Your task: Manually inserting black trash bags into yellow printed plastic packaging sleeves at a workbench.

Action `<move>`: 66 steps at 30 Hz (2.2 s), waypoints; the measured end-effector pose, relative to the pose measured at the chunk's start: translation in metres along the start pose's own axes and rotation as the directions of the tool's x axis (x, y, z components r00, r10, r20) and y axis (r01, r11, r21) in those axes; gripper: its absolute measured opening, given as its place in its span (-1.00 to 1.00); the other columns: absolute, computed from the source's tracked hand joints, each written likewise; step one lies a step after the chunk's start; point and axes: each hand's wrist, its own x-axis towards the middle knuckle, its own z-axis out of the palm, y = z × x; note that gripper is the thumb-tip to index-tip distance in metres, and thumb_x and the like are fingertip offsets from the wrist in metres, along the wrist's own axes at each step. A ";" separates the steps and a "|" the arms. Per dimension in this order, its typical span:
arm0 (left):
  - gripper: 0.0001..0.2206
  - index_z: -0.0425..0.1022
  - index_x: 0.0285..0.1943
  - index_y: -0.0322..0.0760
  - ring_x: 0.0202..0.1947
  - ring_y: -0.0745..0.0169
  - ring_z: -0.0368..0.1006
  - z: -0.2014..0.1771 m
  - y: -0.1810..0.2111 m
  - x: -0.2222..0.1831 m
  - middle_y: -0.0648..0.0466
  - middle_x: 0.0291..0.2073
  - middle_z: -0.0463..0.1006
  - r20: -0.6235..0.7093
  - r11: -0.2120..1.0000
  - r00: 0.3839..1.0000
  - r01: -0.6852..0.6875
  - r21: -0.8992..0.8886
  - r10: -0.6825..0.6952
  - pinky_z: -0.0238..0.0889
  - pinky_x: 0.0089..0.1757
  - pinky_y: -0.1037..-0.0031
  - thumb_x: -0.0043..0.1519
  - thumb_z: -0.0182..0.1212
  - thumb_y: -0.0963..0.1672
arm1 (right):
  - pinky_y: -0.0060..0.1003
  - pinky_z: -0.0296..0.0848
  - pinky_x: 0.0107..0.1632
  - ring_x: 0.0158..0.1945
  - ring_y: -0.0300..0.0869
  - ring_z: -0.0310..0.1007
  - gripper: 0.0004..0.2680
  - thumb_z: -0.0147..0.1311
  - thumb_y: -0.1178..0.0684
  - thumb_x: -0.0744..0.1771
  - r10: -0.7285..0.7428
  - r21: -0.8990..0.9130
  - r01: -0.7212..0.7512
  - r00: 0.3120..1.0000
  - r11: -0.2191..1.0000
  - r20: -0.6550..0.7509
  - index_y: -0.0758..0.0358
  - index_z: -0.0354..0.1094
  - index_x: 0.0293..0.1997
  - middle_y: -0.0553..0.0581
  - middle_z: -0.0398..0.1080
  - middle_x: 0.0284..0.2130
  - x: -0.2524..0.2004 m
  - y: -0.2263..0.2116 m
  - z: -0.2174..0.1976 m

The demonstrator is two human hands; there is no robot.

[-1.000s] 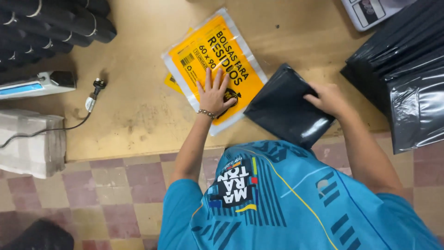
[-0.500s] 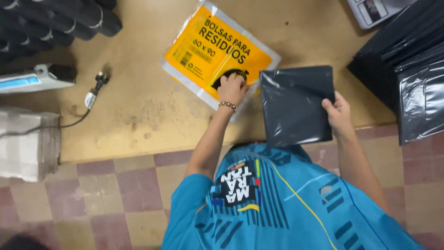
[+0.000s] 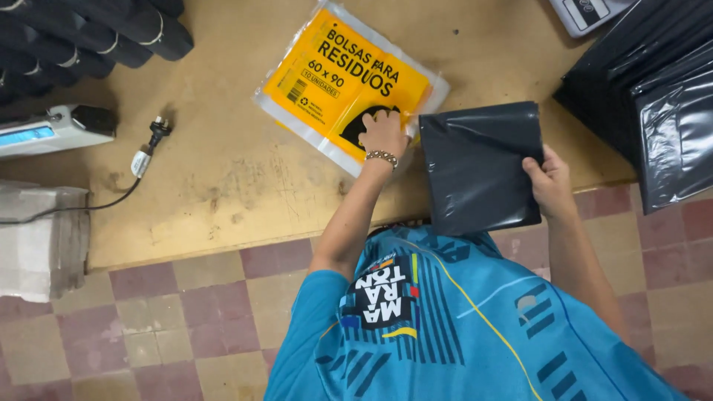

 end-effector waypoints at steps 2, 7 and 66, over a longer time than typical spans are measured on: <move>-0.60 0.42 0.14 -0.16 0.15 -0.14 0.16 0.007 0.004 -0.003 0.00 0.04 0.42 -0.013 1.000 1.000 0.020 0.005 -0.020 0.40 -0.15 0.02 0.15 0.29 -0.02 | -0.50 0.44 -0.39 -0.39 -0.36 0.34 -0.88 -0.04 0.22 0.44 -0.007 -0.019 0.007 1.000 1.000 -0.007 0.18 0.33 0.06 0.00 0.30 -0.40 -0.005 -0.006 -0.006; -0.63 0.42 0.11 -0.17 0.14 -0.13 0.07 0.020 0.011 0.009 -0.01 0.03 0.34 -0.017 0.998 0.998 0.056 0.001 -0.056 0.32 -0.15 0.06 0.17 0.31 -0.03 | -0.48 0.42 -0.43 -0.42 -0.32 0.33 -0.89 -0.07 0.25 0.44 -0.021 -0.051 0.020 1.000 0.998 -0.002 0.22 0.34 0.04 0.06 0.27 -0.43 0.002 -0.020 -0.013; -0.83 0.38 -0.16 0.07 -0.33 0.20 0.44 0.107 -0.075 -0.196 0.19 -0.43 0.40 -0.380 0.964 0.898 -0.146 0.220 0.223 0.43 -0.38 0.46 0.11 0.18 -0.01 | -0.05 0.41 0.01 -0.12 -0.01 0.43 -0.78 0.07 -0.04 0.36 0.415 -0.505 -0.042 0.630 0.862 0.657 0.35 0.49 -0.14 0.23 0.50 -0.27 0.080 0.056 0.029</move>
